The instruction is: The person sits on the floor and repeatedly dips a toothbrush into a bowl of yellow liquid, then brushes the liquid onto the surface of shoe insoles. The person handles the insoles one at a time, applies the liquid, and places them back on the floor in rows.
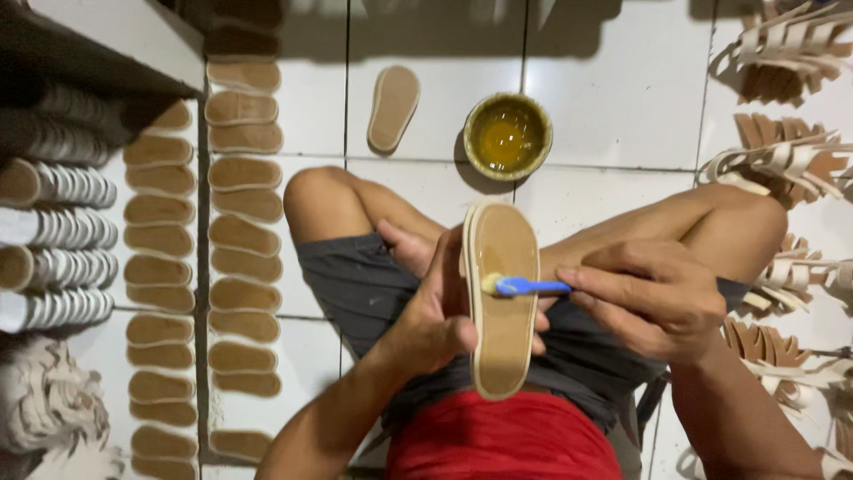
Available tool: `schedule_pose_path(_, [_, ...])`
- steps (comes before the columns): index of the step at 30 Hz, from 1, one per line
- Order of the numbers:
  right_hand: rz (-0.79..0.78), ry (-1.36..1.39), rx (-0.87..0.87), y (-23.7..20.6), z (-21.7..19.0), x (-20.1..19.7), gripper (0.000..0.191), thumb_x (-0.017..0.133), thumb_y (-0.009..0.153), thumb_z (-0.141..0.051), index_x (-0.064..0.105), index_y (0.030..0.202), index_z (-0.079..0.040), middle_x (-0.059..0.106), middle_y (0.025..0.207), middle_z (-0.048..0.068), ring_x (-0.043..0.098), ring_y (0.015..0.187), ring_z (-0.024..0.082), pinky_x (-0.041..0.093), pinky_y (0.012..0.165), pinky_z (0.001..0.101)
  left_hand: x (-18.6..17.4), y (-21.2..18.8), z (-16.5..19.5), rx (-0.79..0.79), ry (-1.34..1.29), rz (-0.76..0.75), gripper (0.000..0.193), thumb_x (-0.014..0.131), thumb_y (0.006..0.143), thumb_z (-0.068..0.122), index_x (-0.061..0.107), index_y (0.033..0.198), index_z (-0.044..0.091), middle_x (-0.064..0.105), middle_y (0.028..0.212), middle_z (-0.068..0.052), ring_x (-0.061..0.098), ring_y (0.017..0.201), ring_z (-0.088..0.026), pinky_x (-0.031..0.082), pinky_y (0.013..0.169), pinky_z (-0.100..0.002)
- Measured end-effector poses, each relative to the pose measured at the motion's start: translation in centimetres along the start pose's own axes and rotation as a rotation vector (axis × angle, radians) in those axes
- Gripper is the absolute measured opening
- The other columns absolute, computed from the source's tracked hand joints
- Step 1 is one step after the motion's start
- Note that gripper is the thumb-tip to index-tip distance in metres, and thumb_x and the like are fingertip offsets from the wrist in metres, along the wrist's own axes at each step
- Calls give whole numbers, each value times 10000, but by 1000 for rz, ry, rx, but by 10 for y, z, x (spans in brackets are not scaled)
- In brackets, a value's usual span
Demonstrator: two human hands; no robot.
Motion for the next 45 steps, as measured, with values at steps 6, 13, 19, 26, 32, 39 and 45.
schedule_pose_path(6, [-86, 98, -71, -38, -13, 12, 276, 734, 794, -24, 738, 1064, 39, 679, 765, 120, 662, 618, 182, 483, 517, 308, -17, -3, -8, -2, -32, -10, 1191, 871, 874, 341, -13, 1665, 235, 455, 1525, -172, 632, 1268, -340, 587, 1023, -565])
schedule_pose_path(13, [170, 52, 118, -50, 22, -3, 285, 730, 848, 41, 728, 1133, 22, 707, 870, 138, 659, 677, 162, 483, 545, 265, -1, -10, -1, -226, 19, -166, 1135, 862, 918, 239, 33, 1692, 214, 557, 1424, -211, 681, 1175, -363, 623, 981, -557])
schedule_pose_path(19, [277, 17, 331, -62, 1, 11, 292, 751, 828, 81, 734, 1113, 21, 720, 867, 148, 624, 629, 109, 437, 519, 215, 15, -2, 37, 297, 723, 73, 909, 805, 945, 123, 142, 1567, 114, 545, 1405, -220, 603, 1313, -353, 558, 1117, -451])
schedule_pose_path(26, [357, -98, 413, -48, -30, 45, 293, 719, 900, 84, 726, 1185, 18, 714, 938, 157, 670, 782, 166, 508, 615, 252, 4, 31, -1, 1044, 1489, 278, 782, 845, 892, 106, 220, 1363, 98, 491, 1377, -284, 640, 1266, -365, 611, 1055, -399])
schedule_pose_path(32, [79, -4, 33, -38, -27, 41, 333, 728, 797, -6, 731, 1128, -43, 714, 884, 130, 700, 760, 203, 548, 652, 306, -4, 19, -5, 834, 1379, 334, 500, 743, 820, -43, 540, 1276, -53, 606, 1363, -316, 702, 1227, -436, 609, 1018, -413])
schedule_pose_path(39, [218, -261, 235, -48, -37, 41, 332, 758, 842, 71, 732, 1166, 8, 695, 858, 129, 614, 641, 181, 463, 527, 296, 3, 17, -4, 742, 1447, 145, 660, 843, 925, 229, 486, 1375, -96, 561, 1413, -292, 629, 1332, -388, 539, 1150, -390])
schedule_pose_path(45, [111, -235, 5, -38, -32, 34, 339, 750, 784, 16, 745, 1122, -16, 684, 830, 110, 600, 601, 174, 442, 514, 313, -14, 19, -12, 738, 1511, 38, 758, 848, 899, 231, 312, 1361, -39, 558, 1361, -283, 614, 1303, -352, 370, 1206, -412])
Point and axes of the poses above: each hand's wrist, its own y-axis towards the middle knuckle, its own x-axis out of the palm, z = x × y, the point moved 2 cm from there along y, towards the middle knuckle
